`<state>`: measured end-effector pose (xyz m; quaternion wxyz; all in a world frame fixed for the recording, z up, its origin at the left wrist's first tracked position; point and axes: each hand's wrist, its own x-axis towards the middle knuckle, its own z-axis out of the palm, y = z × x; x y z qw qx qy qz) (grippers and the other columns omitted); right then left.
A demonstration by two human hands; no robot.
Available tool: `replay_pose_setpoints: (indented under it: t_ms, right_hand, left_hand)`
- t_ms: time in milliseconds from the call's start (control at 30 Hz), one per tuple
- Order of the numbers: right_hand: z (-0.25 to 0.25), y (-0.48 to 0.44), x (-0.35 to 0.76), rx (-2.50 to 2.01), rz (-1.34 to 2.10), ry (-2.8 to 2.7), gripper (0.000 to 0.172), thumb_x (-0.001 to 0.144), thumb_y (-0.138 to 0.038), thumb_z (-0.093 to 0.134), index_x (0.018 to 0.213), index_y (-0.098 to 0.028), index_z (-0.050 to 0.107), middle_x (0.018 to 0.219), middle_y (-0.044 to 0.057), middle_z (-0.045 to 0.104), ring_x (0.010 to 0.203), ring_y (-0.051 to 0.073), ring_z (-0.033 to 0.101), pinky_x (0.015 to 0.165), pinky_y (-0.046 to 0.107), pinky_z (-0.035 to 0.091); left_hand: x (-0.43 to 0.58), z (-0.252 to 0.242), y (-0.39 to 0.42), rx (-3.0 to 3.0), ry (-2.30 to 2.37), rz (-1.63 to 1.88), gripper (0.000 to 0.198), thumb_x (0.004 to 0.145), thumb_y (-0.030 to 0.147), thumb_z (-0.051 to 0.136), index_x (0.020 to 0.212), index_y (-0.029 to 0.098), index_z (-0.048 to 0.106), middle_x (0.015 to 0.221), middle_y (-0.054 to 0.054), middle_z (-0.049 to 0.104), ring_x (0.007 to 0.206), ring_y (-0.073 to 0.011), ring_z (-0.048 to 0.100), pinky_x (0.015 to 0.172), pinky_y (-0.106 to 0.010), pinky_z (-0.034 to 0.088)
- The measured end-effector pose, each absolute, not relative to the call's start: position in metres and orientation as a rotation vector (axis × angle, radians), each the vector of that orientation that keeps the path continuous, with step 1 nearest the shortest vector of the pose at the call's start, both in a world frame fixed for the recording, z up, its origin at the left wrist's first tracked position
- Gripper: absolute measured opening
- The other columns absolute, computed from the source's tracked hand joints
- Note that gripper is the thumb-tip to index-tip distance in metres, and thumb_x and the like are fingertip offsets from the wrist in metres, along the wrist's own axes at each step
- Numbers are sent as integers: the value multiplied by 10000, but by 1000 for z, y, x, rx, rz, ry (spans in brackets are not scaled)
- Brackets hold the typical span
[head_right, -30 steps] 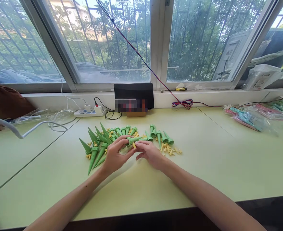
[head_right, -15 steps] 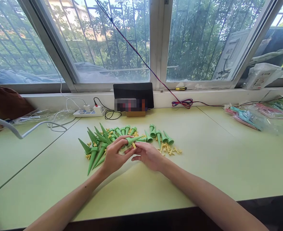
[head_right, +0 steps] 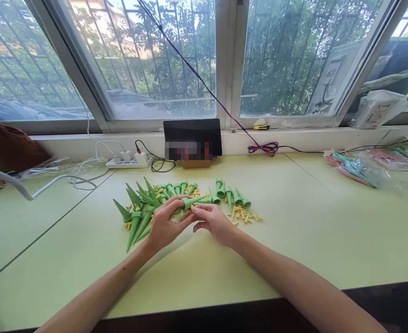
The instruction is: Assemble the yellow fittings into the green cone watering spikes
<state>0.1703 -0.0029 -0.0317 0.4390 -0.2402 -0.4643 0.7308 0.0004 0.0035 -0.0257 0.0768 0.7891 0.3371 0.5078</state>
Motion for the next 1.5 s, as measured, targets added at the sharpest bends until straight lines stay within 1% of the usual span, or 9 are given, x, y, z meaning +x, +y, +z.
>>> replay_pose_setpoints:
  t_ms: [300, 400, 767, 900, 1033, 1233, 1333, 1400, 1500]
  right_hand:
    - [-31, -4, 167, -752, 1395, -1379, 325, 823, -471, 704, 751, -154, 695, 718, 33, 627, 643, 138, 561, 552, 270, 499]
    - [-31, -4, 166, -763, 1347, -1398, 324, 836, -468, 687, 753, -155, 691, 705, 27, 618, 619, 132, 551, 532, 269, 497]
    - [-28, -6, 168, -652, 1746, -1079, 282, 776, -410, 770, 733, -145, 684, 739, 52, 646, 707, 156, 593, 582, 261, 459]
    - [-32, -4, 169, -523, 1917, -959, 207, 795, -343, 765, 762, -153, 688, 765, 58, 673, 745, 151, 603, 630, 252, 436]
    - [-33, -3, 170, -480, 1949, -938, 182, 813, -330, 750, 795, -156, 698, 774, 63, 687, 757, 157, 614, 650, 257, 431]
    - [-36, -1, 170, -569, 1862, -939, 222, 782, -351, 779, 787, -148, 689, 775, 70, 693, 727, 156, 618, 623, 259, 442]
    - [-33, 1, 172, -643, 1772, -969, 257, 759, -385, 789, 798, -154, 682, 781, 57, 686, 705, 148, 609, 615, 259, 447]
    - [-30, 3, 175, -741, 1623, -1043, 285, 756, -419, 777, 771, -159, 661, 748, 45, 674, 658, 142, 591, 588, 260, 435]
    - [-25, 3, 180, -865, 1295, -1249, 289, 808, -444, 706, 749, -175, 618, 652, 28, 644, 575, 142, 549, 554, 276, 419]
  left_hand:
    - [2, -24, 3, 2399, 988, 1530, 128, 832, 211, 712, 804, 190, 589, 1033, -79, 704, 923, -181, 702, 813, -271, 553]
    - [2, -25, 3, 2408, 970, 1540, 121, 836, 205, 707, 818, 191, 588, 1036, -81, 698, 921, -181, 698, 807, -275, 550]
    - [2, -26, 2, 2438, 957, 1572, 133, 824, 184, 714, 881, 189, 594, 1028, -85, 688, 914, -176, 687, 803, -269, 557]
    - [1, -26, 2, 2451, 938, 1574, 145, 819, 165, 698, 897, 191, 578, 1053, -87, 681, 933, -177, 682, 813, -267, 561]
    - [1, -27, 2, 2439, 949, 1558, 152, 815, 159, 697, 891, 192, 569, 1068, -87, 675, 947, -177, 679, 807, -261, 562]
    - [3, -27, 3, 2388, 1026, 1490, 140, 840, 232, 708, 865, 186, 578, 1065, -97, 686, 961, -190, 686, 804, -273, 573]
    - [4, -27, 3, 2387, 1037, 1458, 114, 859, 255, 699, 861, 182, 611, 1074, -105, 703, 1035, -219, 681, 867, -304, 570]
    - [5, -27, 3, 2379, 1024, 1462, 83, 876, 256, 678, 889, 183, 641, 1091, -101, 708, 1058, -225, 679, 902, -320, 567]
    - [5, -25, 2, 2259, 1042, 1520, 106, 911, 259, 623, 986, 190, 648, 1148, -92, 693, 1011, -199, 693, 866, -304, 586]
